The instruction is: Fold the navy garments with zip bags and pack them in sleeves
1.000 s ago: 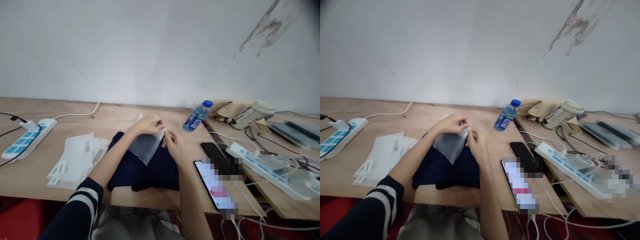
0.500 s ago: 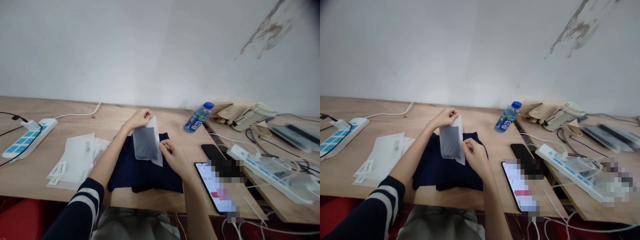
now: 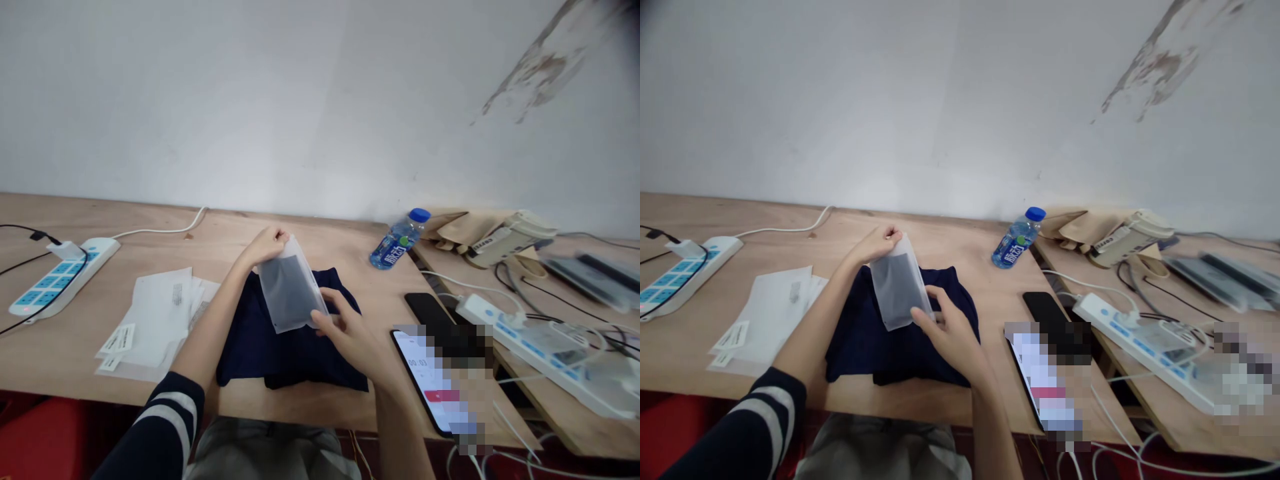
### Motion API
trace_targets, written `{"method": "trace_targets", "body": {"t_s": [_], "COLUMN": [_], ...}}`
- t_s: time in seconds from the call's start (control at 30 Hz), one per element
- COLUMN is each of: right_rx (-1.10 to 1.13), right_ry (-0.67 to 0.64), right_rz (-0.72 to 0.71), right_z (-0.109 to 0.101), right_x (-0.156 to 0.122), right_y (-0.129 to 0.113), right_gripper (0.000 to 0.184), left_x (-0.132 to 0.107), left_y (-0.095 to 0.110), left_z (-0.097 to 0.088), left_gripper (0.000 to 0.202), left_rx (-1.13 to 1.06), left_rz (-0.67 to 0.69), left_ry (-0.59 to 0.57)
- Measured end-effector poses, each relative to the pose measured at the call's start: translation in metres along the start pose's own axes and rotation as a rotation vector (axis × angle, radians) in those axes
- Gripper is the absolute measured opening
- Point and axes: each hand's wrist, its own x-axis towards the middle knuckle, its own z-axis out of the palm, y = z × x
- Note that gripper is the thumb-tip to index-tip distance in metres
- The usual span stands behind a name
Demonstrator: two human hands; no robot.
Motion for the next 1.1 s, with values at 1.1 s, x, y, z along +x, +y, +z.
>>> {"method": "trace_targets", "body": {"t_s": [1.1], "right_rx": [-0.511], "right_ry": [0.185], "right_rz": [-0.159], "right_z": [-0.007], "right_x": [-0.035], "right_y": [0.052], "right_gripper": [0.023], "left_x": [-0.164], "left_y": [-0.041], "left_z": [0.021], "left_gripper": [0.019], "left_rx": [0.438], "left_rz": [-0.063], "left_ry": [0.34]}}
